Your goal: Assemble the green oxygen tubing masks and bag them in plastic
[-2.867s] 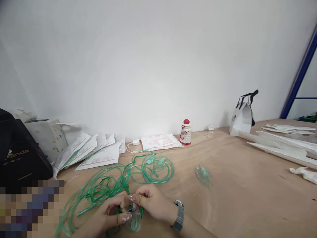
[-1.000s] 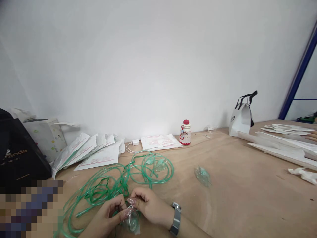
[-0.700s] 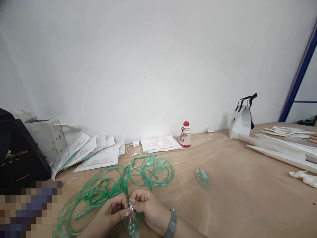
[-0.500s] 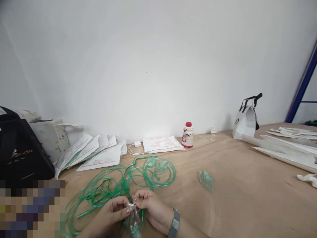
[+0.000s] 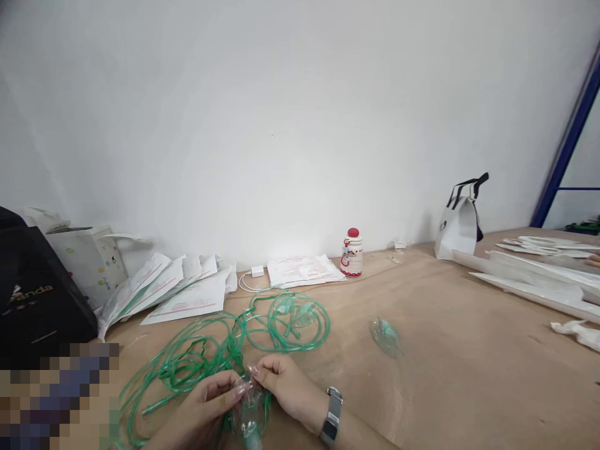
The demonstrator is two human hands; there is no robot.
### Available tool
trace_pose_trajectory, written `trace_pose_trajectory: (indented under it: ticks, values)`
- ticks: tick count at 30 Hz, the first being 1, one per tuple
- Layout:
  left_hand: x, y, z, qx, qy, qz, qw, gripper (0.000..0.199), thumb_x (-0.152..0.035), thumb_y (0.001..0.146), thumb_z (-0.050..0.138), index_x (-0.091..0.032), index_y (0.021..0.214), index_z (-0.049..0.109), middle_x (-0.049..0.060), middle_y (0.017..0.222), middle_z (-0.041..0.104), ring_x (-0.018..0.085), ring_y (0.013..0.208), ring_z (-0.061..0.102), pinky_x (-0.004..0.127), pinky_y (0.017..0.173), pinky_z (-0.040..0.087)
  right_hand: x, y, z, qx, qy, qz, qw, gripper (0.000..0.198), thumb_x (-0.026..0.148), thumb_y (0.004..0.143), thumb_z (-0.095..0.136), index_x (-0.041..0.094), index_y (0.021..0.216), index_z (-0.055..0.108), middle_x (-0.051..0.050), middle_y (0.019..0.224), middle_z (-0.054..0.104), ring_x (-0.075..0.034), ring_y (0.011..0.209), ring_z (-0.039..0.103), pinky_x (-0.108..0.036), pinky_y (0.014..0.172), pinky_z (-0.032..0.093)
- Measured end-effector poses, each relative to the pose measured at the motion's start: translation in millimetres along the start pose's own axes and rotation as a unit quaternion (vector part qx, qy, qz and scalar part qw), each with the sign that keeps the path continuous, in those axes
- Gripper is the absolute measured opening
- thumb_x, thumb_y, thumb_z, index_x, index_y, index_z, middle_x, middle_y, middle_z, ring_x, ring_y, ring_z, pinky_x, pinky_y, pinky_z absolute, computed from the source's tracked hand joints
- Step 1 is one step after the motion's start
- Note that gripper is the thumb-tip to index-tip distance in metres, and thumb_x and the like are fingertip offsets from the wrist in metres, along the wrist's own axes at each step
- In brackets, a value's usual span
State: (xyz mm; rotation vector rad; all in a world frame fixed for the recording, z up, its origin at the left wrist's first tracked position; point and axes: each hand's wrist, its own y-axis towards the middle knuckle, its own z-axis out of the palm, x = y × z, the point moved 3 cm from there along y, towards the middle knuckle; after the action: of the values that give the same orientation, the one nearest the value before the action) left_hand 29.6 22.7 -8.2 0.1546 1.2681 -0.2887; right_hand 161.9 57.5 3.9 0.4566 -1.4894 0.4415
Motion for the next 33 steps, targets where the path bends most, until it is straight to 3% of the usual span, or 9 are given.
trace_pose_trajectory:
  ticks: [4,10,18,22,28,33]
  values:
    - [-5.1,-4.2,10.7,0.031,-0.099,-0.040,0.994,0.042,-0.052,0.067,0.062,-0.010,0.070,0.068,0.006,0.060,0.063,0.018,0.064,0.057,0.029,0.068,0.039,-7.8,1.1,-1.5,-0.009,0.050,0.020,0.999,0.048,0.061,0.060,0.063,0.014,0.056,0.053,0.004,0.052,0.046,-0.009,0.051,0.036,-0.023,0.052,0.026]
    - [-11.6,-7.9,17.3,0.060,-0.122,-0.051,0.989,0.050,-0.054,0.071,0.056,-0.007,0.073,0.071,0.014,0.069,0.069,0.025,0.075,0.063,0.036,0.078,0.041,-12.8,1.4,0.4,-0.022,0.116,0.037,0.992,0.042,0.051,0.060,0.069,0.014,0.053,0.051,0.004,0.049,0.047,-0.007,0.047,0.036,-0.021,0.048,0.024]
    - [0.1,-3.2,6.4,0.011,-0.129,-0.004,0.992,0.027,-0.037,0.068,0.068,-0.011,0.075,0.072,0.008,0.066,0.068,0.018,0.064,0.060,0.029,0.068,0.041,-13.4,3.0,1.3,-0.017,0.148,0.007,0.989,0.041,0.052,0.064,0.065,0.012,0.059,0.057,-0.001,0.054,0.055,-0.010,0.049,0.045,-0.024,0.052,0.032]
    - [6.5,-0.7,-0.1,-0.037,-0.086,-0.001,0.996,0.028,-0.040,0.062,0.071,-0.012,0.061,0.068,0.001,0.055,0.060,0.011,0.053,0.050,0.022,0.054,0.037,-10.0,0.6,2.3,-0.011,0.100,-0.009,0.995,0.042,0.053,0.066,0.064,0.012,0.060,0.058,0.000,0.056,0.052,-0.012,0.055,0.045,-0.025,0.056,0.032]
    - [16.3,0.0,-0.5,-0.021,-0.032,-0.024,0.999,0.032,-0.041,0.058,0.074,-0.013,0.053,0.060,-0.001,0.049,0.056,0.009,0.046,0.046,0.022,0.049,0.034,-5.9,-0.2,4.5,0.004,-0.031,-0.020,0.999,0.045,0.057,0.068,0.058,0.013,0.056,0.055,0.004,0.052,0.043,-0.010,0.052,0.037,-0.024,0.053,0.028]
    - [22.1,3.1,-3.1,-0.040,-0.062,-0.027,0.997,0.039,-0.050,0.060,0.068,-0.012,0.054,0.063,0.002,0.051,0.059,0.012,0.047,0.050,0.025,0.050,0.038,-7.5,2.0,-4.9,-0.080,-0.099,-0.084,0.988,0.036,0.049,0.079,0.048,0.016,0.076,0.060,-0.001,0.068,0.058,-0.017,0.068,0.052,-0.029,0.066,0.040]
